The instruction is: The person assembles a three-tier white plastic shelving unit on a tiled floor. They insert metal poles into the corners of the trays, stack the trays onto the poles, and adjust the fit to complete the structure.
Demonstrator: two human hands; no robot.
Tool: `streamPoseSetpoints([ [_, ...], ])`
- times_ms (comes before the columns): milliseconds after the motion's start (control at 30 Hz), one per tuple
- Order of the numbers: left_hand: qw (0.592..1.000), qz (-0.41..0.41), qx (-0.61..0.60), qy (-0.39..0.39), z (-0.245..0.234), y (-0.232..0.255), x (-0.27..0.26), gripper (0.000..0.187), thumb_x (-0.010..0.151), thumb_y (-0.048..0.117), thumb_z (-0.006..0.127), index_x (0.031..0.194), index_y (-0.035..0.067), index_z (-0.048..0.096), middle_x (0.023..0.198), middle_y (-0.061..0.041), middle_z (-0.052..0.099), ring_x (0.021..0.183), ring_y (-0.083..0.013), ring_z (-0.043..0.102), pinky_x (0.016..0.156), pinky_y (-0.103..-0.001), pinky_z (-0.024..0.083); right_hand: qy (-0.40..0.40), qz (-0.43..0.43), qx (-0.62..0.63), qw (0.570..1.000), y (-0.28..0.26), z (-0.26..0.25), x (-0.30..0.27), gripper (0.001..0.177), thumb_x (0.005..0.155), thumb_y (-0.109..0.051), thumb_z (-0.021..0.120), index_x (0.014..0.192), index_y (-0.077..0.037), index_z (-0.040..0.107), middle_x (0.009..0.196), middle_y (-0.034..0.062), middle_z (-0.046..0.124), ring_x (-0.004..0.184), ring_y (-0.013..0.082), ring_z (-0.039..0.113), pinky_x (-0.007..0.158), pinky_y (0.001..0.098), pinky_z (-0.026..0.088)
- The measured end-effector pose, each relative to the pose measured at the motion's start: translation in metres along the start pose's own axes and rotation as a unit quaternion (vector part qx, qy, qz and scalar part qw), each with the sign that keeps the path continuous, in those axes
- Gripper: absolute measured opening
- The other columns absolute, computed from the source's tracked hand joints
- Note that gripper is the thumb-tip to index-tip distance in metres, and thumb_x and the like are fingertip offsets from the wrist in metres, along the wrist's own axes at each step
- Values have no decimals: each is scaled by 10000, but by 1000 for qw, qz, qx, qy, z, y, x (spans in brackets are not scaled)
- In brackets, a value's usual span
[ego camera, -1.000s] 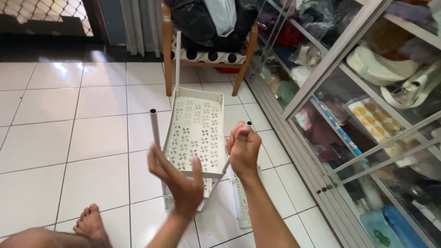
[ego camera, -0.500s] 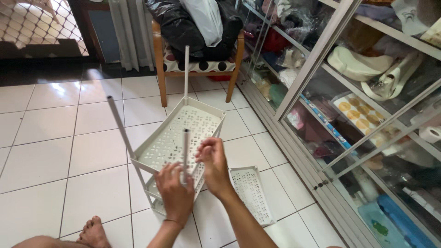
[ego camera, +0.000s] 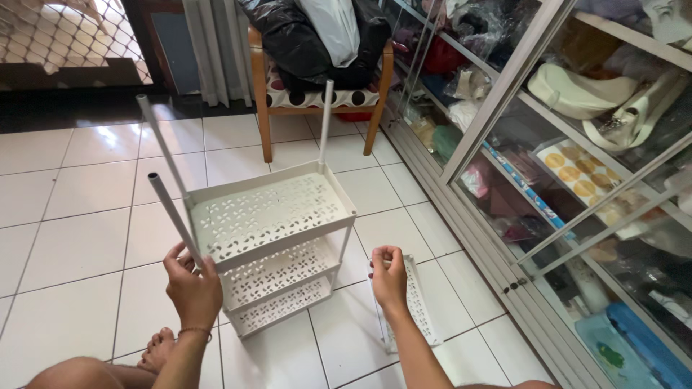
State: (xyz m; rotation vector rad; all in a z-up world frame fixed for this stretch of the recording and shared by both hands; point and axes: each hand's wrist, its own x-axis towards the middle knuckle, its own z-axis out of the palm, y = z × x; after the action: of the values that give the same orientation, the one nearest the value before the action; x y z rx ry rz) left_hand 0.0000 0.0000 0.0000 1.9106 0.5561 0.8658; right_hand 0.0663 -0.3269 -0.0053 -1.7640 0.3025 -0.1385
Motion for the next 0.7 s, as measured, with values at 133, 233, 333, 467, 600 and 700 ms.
streamPoseSetpoints([
  [133, 997, -29, 24, -66, -2, -3, 25, 542, 977, 109, 627, 1432, -3, 355, 1210, -236, 702, 1099, -351, 705, 949, -419, 553, -7, -103, -37, 994, -14, 9, -1, 351, 967, -259, 605, 1285, -119, 559, 1205, 82, 642, 975, 187, 688, 788, 331, 572],
  [233, 993, -47, 57, -88, -2, 6, 38, 538, 985, 114, 625, 1428, 20, 334, 1224, -253, 706, 1085, -386, 701, 948, -445, 539, -37, -148, -63, 986, -24, 14, -5, 443, 970, -226, 595, 1409, -201, 534, 1315, 113, 582, 1050, 225, 683, 841, 359, 586],
  [333, 993, -83, 39, -69, -5, 20, 40, 569, 962, 142, 632, 1426, 44, 317, 1287, -266, 657, 1076, -397, 697, 957, -444, 533, -82, -163, -99, 978, -33, 15, -11, 519, 963, -197, 604, 1466, -259, 493, 1425, 100, 523, 1151, 259, 640, 871, 380, 596],
  [467, 989, -28, 117, 91, 8, 44, 4, 600, 877, 145, 740, 1358, 57, 393, 1355, -274, 509, 1245, -411, 518, 1048, -492, 384, -133, -123, -127, 975, -43, 13, -19, 623, 925, -156, 623, 1499, -280, 413, 1489, 58, 482, 1194, 285, 610, 894, 387, 579],
  [600, 970, 212, 121, -4, 41, 68, -47, 517, 800, 173, 757, 1257, 92, 531, 1331, -183, 502, 1362, -348, 411, 1138, -487, 288, -123, -165, -124, 971, -45, 10, -21, 567, 926, -133, 645, 1454, -240, 467, 1427, 79, 576, 1172, 268, 661, 901, 380, 577],
  [700, 928, 335, 95, -134, 66, 82, -68, 515, 836, 177, 705, 1321, 79, 559, 1415, -160, 494, 1414, -329, 389, 1190, -483, 253, -129, -178, -107, 970, -36, 6, -19, 504, 952, -137, 641, 1430, -220, 509, 1313, 99, 652, 1111, 244, 704, 873, 361, 592],
])
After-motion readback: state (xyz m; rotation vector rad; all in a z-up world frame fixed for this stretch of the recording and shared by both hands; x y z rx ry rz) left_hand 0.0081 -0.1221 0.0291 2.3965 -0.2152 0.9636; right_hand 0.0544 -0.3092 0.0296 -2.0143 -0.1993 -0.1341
